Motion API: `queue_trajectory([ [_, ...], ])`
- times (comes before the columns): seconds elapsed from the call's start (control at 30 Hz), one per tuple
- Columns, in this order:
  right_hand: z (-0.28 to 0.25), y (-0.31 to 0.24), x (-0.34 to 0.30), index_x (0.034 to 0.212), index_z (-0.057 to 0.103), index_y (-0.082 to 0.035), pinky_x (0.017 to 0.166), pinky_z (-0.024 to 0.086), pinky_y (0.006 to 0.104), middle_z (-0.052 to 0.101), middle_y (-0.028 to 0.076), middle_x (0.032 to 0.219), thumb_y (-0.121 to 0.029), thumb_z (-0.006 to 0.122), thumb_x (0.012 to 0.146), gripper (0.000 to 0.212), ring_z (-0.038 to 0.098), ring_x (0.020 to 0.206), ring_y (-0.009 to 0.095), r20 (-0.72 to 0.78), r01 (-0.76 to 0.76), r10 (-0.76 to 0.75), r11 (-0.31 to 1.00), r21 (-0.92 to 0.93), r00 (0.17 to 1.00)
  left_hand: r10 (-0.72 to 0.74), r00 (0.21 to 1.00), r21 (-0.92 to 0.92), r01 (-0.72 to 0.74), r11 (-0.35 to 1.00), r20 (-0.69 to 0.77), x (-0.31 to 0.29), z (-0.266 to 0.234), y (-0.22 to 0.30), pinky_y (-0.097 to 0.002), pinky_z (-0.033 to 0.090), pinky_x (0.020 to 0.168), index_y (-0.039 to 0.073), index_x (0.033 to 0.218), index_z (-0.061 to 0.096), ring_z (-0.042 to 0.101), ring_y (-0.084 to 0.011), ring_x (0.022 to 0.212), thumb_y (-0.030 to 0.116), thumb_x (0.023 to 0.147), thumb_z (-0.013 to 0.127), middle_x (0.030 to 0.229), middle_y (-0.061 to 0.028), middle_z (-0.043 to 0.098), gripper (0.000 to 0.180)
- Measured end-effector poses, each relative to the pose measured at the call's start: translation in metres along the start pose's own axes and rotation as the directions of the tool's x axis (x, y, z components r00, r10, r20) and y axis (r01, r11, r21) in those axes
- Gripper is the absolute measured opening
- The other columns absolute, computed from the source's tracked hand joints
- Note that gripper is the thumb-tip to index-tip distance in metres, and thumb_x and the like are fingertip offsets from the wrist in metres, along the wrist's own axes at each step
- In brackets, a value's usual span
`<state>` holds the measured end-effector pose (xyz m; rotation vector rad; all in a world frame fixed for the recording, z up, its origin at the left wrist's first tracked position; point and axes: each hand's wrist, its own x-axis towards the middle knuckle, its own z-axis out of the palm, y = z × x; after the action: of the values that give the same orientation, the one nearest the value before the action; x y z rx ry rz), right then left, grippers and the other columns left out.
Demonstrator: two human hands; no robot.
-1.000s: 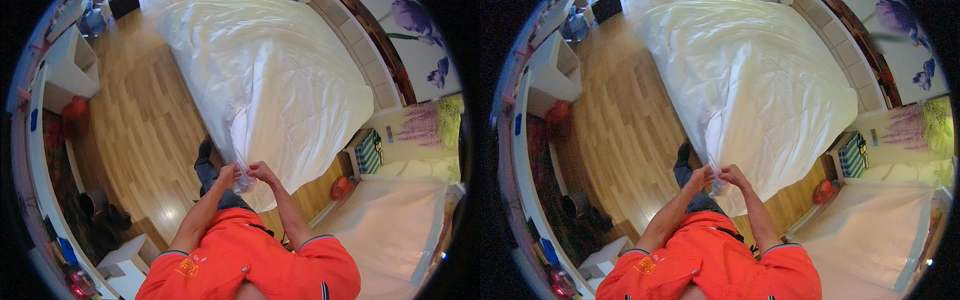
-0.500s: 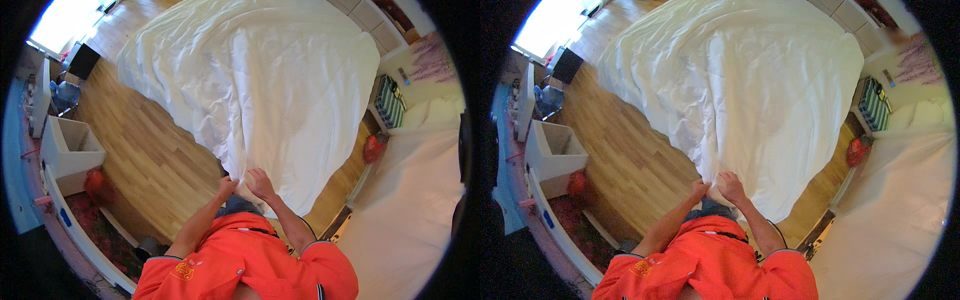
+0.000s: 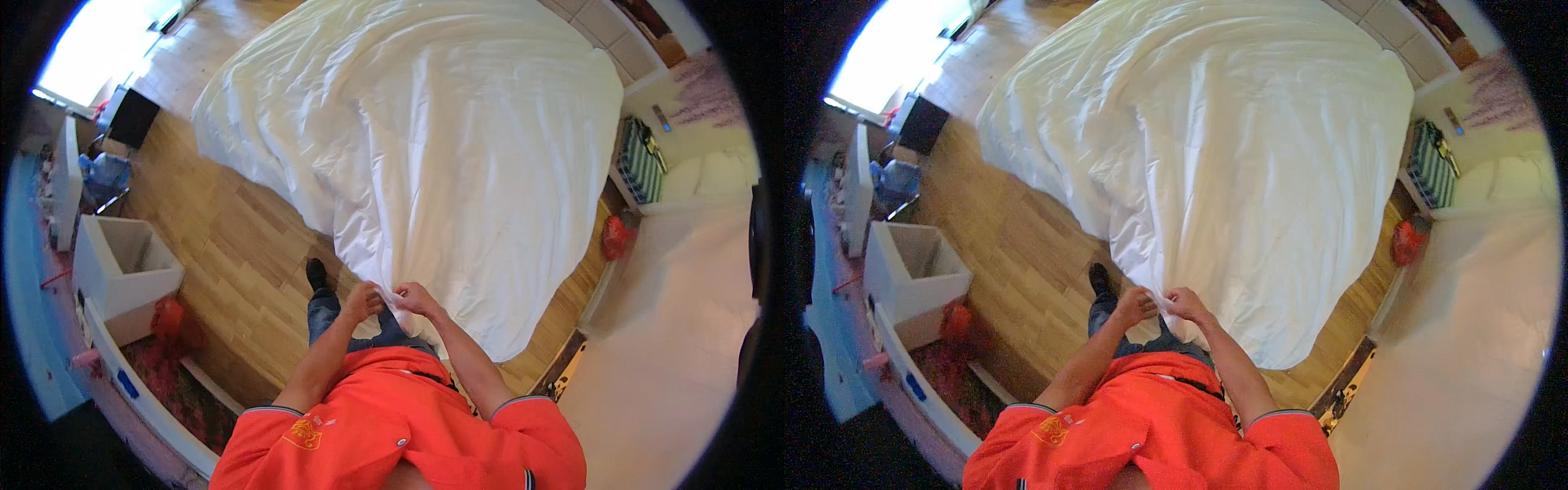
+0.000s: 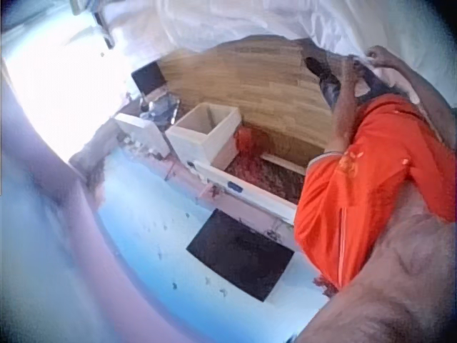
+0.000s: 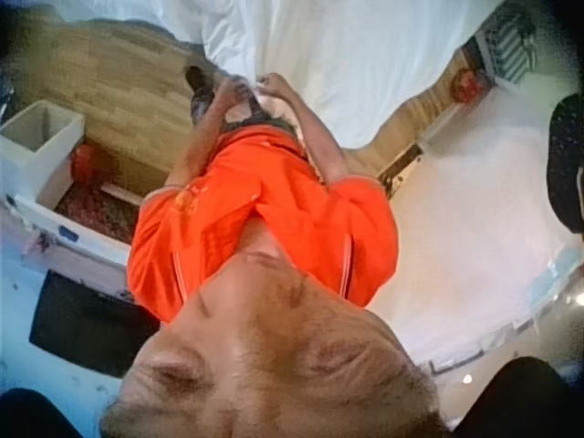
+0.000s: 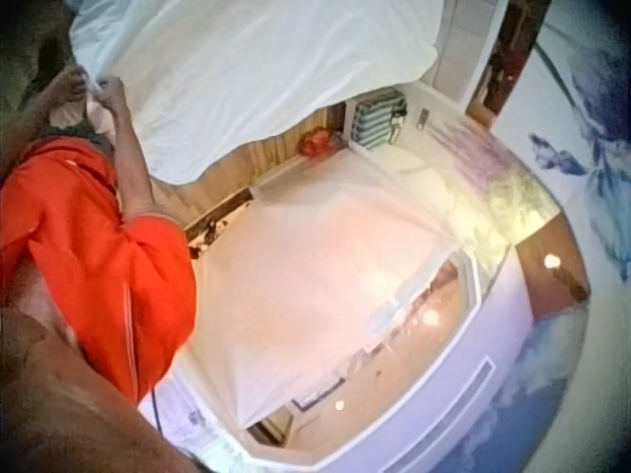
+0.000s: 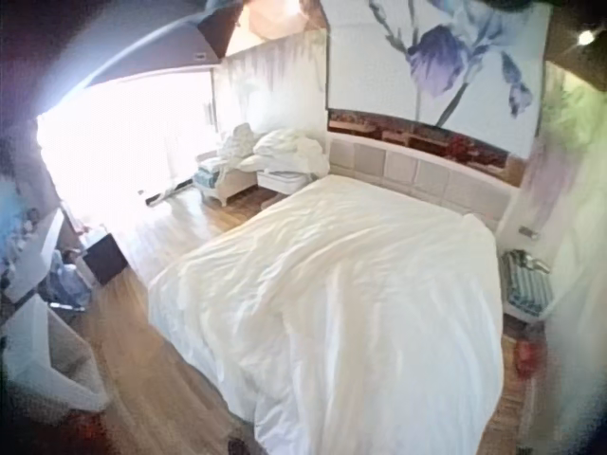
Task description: The person spreads a white fitted sheet over a mattress, tucking the edges under and smoothing the surface. They then place a white duvet on top and adjust it to cover the bed evenly.
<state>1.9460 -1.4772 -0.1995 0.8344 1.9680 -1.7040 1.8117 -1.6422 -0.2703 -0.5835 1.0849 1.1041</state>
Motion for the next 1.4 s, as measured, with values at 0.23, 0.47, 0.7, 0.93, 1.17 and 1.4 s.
queue_trajectory([
  [0.23, -0.005, -0.021, -0.021, 0.102, 0.065, -0.003, 0.073, 0.049, 0.028, 0.068, 0.005, 0.089, -0.017, 0.073, 0.071, 0.035, 0.061, 0.079, 0.013, -0.015, -0.141, 0.141, 0.99, -0.009, 0.99, 0.311, 0.95, -0.304, -0.291, 0.907, 0.02, 0.009, -0.006, 0.119, -0.0418, 0.05, 0.071, 0.009, 0.112, 0.056, 0.061, -0.0242, 0.087, 0.027, 0.085, 0.063, 0.099, -0.0077, 0.062, 0.033],
  [0.47, 0.075, -0.13, 0.067, 0.104, 0.063, 0.001, 0.082, 0.048, 0.0332, 0.063, 0.02, 0.101, -0.029, 0.068, 0.071, 0.045, 0.061, 0.096, 0.026, -0.611, 0.129, -0.23, 0.97, -0.206, 0.758, 0.247, 0.94, 0.285, -0.311, 0.907, 0.237, -0.082, -0.049, 0.158, -0.0372, 0.055, 0.064, 0.005, 0.105, 0.062, 0.064, -0.0188, 0.075, 0.018, 0.085, 0.065, 0.093, -0.0068, 0.065, 0.024],
  [0.7, 0.117, -0.168, 0.135, 0.069, 0.065, 0.006, 0.053, 0.047, 0.0389, 0.062, 0.019, 0.059, -0.044, 0.066, 0.071, 0.05, 0.061, 0.052, 0.027, -0.573, -0.133, -0.003, 0.972, -0.195, 0.82, -0.029, 0.958, 0.389, -0.088, 0.917, 0.285, -0.101, -0.128, 0.194, -0.033, 0.051, 0.067, 0.008, 0.097, 0.064, 0.06, -0.0167, 0.077, 0.036, 0.088, 0.061, 0.095, -0.004, 0.063, 0.03],
  [0.93, 0.061, -0.185, 0.117, 0.066, 0.064, 0.002, 0.046, 0.042, 0.0287, 0.054, 0.002, 0.054, -0.035, 0.069, 0.071, 0.038, 0.051, 0.05, 0.01, -0.167, -0.052, 0.07, 0.992, 0.115, 0.983, 0.145, 0.95, -0.175, -0.099, 0.98, 0.277, -0.051, -0.12, 0.245, -0.045, 0.04, 0.095, 0.006, 0.133, 0.043, 0.047, -0.0296, 0.117, 0.048, 0.083, 0.061, 0.131, -0.0145, 0.05, 0.068],
  [1.17, 0.047, -0.269, 0.133, 0.096, 0.064, -0.001, 0.074, 0.052, 0.0449, 0.065, 0.02, 0.092, -0.028, 0.066, 0.073, 0.035, 0.062, 0.081, 0.039, -0.305, -0.058, -0.221, 0.716, -0.696, 0.926, 0.171, 0.975, 0.023, -0.176, 0.984, 0.141, 0.003, -0.14, 0.291, -0.0438, 0.051, 0.074, -0.004, 0.113, 0.058, 0.063, -0.0304, 0.08, 0.021, 0.076, 0.073, 0.098, -0.0158, 0.065, 0.047],
  [1.4, 0.091, -0.274, 0.203, 0.116, 0.052, 0.001, 0.079, 0.05, 0.0459, 0.06, 0.022, 0.107, -0.031, 0.061, 0.076, 0.052, 0.06, 0.095, 0.04, -0.221, 0.275, -0.477, 0.762, -0.587, 0.85, 0.525, 0.82, 0.459, -0.385, 0.801, -0.229, -0.133, -0.08, 0.294, -0.0297, 0.048, 0.056, -0.003, 0.102, 0.063, 0.06, -0.0182, 0.067, 0.016, 0.076, 0.069, 0.085, -0.0098, 0.065, 0.033],
])
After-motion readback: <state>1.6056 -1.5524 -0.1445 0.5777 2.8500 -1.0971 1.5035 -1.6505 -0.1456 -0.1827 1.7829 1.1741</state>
